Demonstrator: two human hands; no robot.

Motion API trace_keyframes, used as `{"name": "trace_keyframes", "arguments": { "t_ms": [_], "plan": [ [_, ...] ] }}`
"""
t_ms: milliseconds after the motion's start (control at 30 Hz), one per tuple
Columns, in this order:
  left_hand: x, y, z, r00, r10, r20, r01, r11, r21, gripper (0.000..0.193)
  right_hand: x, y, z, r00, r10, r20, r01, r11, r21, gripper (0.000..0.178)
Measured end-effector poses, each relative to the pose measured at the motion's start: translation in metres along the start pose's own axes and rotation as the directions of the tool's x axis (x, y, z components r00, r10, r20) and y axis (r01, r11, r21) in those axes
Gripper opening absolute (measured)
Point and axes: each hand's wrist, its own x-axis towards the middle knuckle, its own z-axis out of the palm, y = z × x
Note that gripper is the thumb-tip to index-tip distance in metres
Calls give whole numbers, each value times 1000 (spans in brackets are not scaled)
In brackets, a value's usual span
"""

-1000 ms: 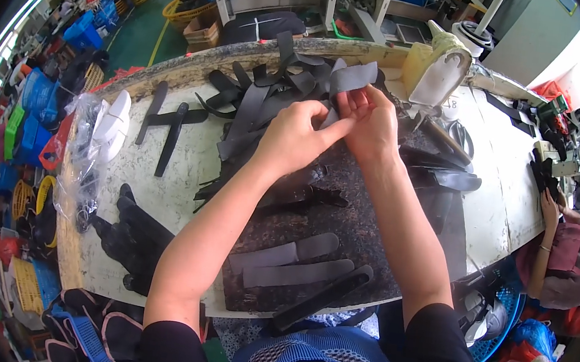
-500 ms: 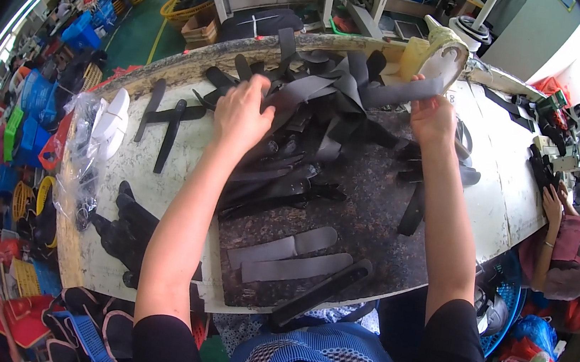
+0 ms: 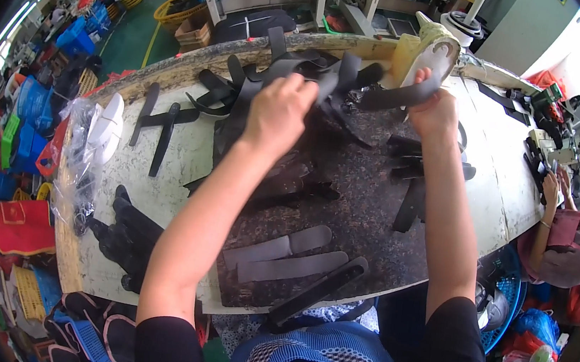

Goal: The recorder is preparing and hammering synthetic shoe straps on a workbench in a factory setting.

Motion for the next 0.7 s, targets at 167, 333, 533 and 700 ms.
{"name": "trace_keyframes", "arguments": {
  "t_ms": [167,333,533,700],
  "plan": [
    [-9,-27,-17,984,-32,174,38,999,-29,31,21,-41,-42,992,-111,60,117,985,-126,35],
    [-28,0,-73,988,-152,-3,125,824,-553,51,-86,-49,-17,722,-120,682,525,736,-427,28],
    [-66,67,-112,891,-152,427,439,53,-897,53,-195,18,28,138,306,942,983,75,-168,25],
    [-145,62,-100,758,-524,389,484,50,-874,23,-203,28,17,364,658,660,712,260,-652,38]
  ]
}}
